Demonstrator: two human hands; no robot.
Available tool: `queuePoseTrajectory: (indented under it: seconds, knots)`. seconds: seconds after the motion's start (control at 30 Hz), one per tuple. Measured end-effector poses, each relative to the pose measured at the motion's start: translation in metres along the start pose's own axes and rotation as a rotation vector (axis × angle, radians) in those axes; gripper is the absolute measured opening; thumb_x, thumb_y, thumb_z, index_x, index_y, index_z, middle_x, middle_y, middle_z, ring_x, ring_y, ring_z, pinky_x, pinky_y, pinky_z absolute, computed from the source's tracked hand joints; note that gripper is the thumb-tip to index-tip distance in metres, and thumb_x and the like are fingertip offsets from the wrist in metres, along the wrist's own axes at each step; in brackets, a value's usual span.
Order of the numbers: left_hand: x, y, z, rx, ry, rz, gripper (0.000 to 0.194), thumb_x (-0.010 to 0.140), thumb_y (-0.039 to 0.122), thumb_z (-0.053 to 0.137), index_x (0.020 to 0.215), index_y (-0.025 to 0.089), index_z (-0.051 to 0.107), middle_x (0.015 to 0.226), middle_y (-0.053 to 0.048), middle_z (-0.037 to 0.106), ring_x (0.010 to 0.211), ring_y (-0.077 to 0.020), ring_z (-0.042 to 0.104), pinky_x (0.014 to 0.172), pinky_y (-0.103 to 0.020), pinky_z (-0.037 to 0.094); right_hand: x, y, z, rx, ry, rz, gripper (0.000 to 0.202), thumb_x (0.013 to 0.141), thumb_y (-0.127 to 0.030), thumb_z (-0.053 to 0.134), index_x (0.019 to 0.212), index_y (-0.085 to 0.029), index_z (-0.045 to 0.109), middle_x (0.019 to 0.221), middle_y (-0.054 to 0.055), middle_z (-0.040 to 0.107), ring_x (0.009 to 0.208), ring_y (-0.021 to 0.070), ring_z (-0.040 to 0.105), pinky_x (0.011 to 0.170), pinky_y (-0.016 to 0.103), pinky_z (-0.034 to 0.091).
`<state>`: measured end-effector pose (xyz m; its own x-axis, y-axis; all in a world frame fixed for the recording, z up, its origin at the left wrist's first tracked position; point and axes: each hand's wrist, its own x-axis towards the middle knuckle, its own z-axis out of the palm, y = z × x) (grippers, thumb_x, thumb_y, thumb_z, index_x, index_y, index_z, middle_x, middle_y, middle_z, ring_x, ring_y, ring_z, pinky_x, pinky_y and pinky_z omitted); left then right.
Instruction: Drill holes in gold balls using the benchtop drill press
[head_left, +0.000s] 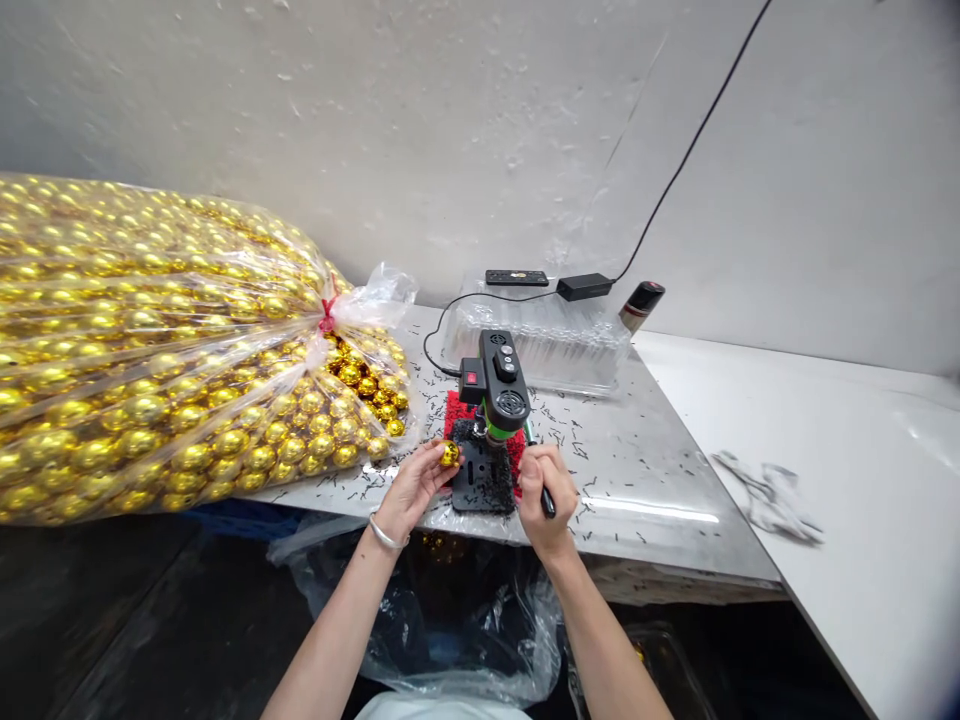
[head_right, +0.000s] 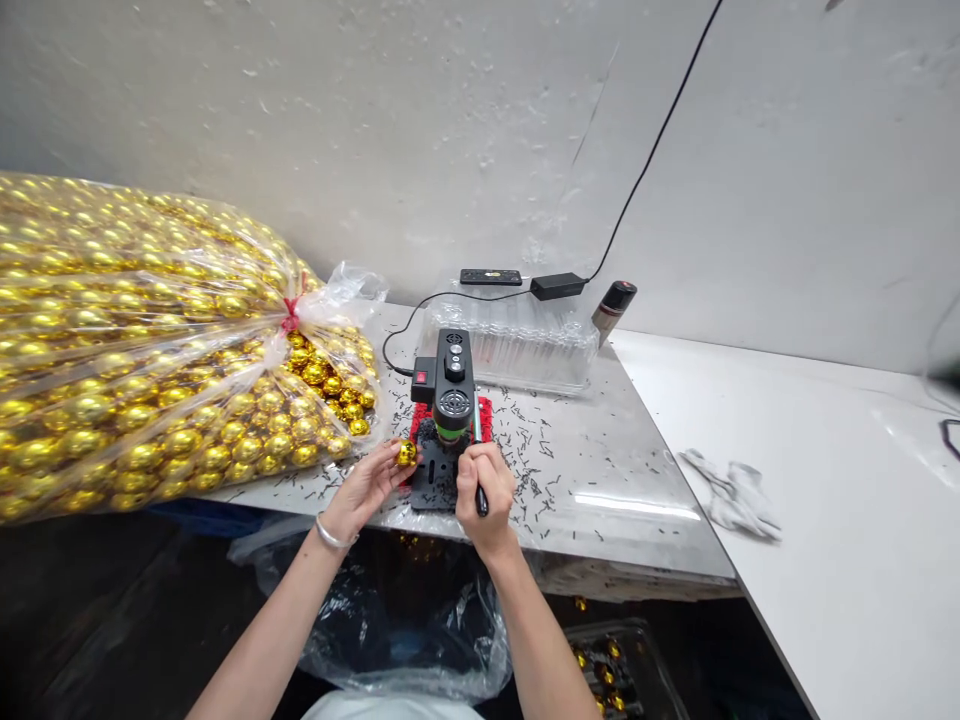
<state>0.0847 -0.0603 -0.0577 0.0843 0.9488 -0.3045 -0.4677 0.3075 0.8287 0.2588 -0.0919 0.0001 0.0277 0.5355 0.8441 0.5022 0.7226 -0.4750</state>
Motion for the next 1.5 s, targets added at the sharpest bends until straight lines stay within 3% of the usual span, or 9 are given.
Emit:
queuePoseTrajectory:
  seconds: [0.13, 0.27, 0.5, 0.73, 0.97, 1.23, 1.5]
  knots:
    - [0.016, -0.024, 0.013, 0.151, 0.084, 0.125, 0.033, 0.075, 0.033, 0.070, 0.101, 0.018, 0.057, 0.095, -0.007, 0.071, 0.090, -0.0191, 0.069, 0.085, -0.036, 0.054, -0.001, 0.000, -0.001, -0.024, -0.022, 0.007, 0.022, 0.089, -0.007, 0.041, 0.071, -0.020, 0.047, 0.067, 0.000, 0.048, 0.065, 0.0129, 0.049, 0.057, 0.028, 0.039]
    - [0.022, -0.038, 0.021, 0.451, 0.061, 0.335, 0.037, 0.075, 0.032, 0.069, 0.109, 0.018, 0.062, 0.108, -0.009, 0.070, 0.102, -0.0206, 0.064, 0.093, -0.037, 0.049, -0.002, 0.000, -0.002, -0.026, -0.028, 0.020, 0.024, 0.088, -0.006, 0.041, 0.069, -0.020, 0.045, 0.068, 0.000, 0.048, 0.067, 0.0125, 0.050, 0.059, 0.027, 0.040]
    - [0.016, -0.044, 0.017, 0.785, 0.029, 0.479, 0.032, 0.080, 0.034, 0.065, 0.110, 0.023, 0.067, 0.104, -0.006, 0.072, 0.099, -0.0220, 0.064, 0.094, -0.040, 0.046, -0.002, 0.000, -0.001, -0.022, -0.011, 0.000, 0.025, 0.088, -0.007, 0.041, 0.068, -0.020, 0.048, 0.064, 0.000, 0.050, 0.066, 0.0136, 0.052, 0.058, 0.028, 0.041]
    - [0.013, -0.046, 0.017, 0.960, 0.028, 0.622, 0.030, 0.081, 0.032, 0.065, 0.110, 0.025, 0.064, 0.109, -0.004, 0.071, 0.105, -0.0217, 0.062, 0.109, -0.046, 0.030, -0.004, 0.001, 0.000, -0.018, 0.002, 0.013, 0.025, 0.088, -0.007, 0.041, 0.067, -0.020, 0.046, 0.066, 0.000, 0.049, 0.066, 0.0129, 0.051, 0.058, 0.028, 0.041]
    - [0.011, -0.042, 0.010, 1.089, -0.069, 0.698, 0.028, 0.085, 0.031, 0.062, 0.111, 0.023, 0.063, 0.111, -0.008, 0.071, 0.105, -0.0234, 0.063, 0.109, -0.051, 0.026, -0.003, 0.001, -0.001, -0.017, -0.012, 0.000, 0.025, 0.088, -0.005, 0.041, 0.068, -0.020, 0.045, 0.068, 0.000, 0.048, 0.065, 0.0117, 0.049, 0.058, 0.027, 0.040]
    - [0.018, -0.038, 0.015, 1.092, -0.074, 0.661, 0.030, 0.080, 0.033, 0.068, 0.108, 0.024, 0.067, 0.111, -0.008, 0.070, 0.106, -0.0262, 0.062, 0.106, -0.050, 0.032, -0.005, 0.002, -0.001, -0.013, -0.018, 0.010, 0.027, 0.087, -0.005, 0.041, 0.066, -0.020, 0.043, 0.067, 0.000, 0.048, 0.066, 0.0122, 0.049, 0.058, 0.027, 0.040]
    - [0.011, -0.045, 0.028, 1.046, 0.031, 0.658, 0.031, 0.078, 0.032, 0.070, 0.106, 0.021, 0.067, 0.109, -0.009, 0.069, 0.105, -0.0256, 0.060, 0.101, -0.048, 0.034, -0.003, 0.001, -0.001, -0.005, -0.016, -0.009, 0.025, 0.087, -0.004, 0.041, 0.068, -0.020, 0.044, 0.066, 0.000, 0.047, 0.066, 0.0120, 0.050, 0.058, 0.027, 0.041]
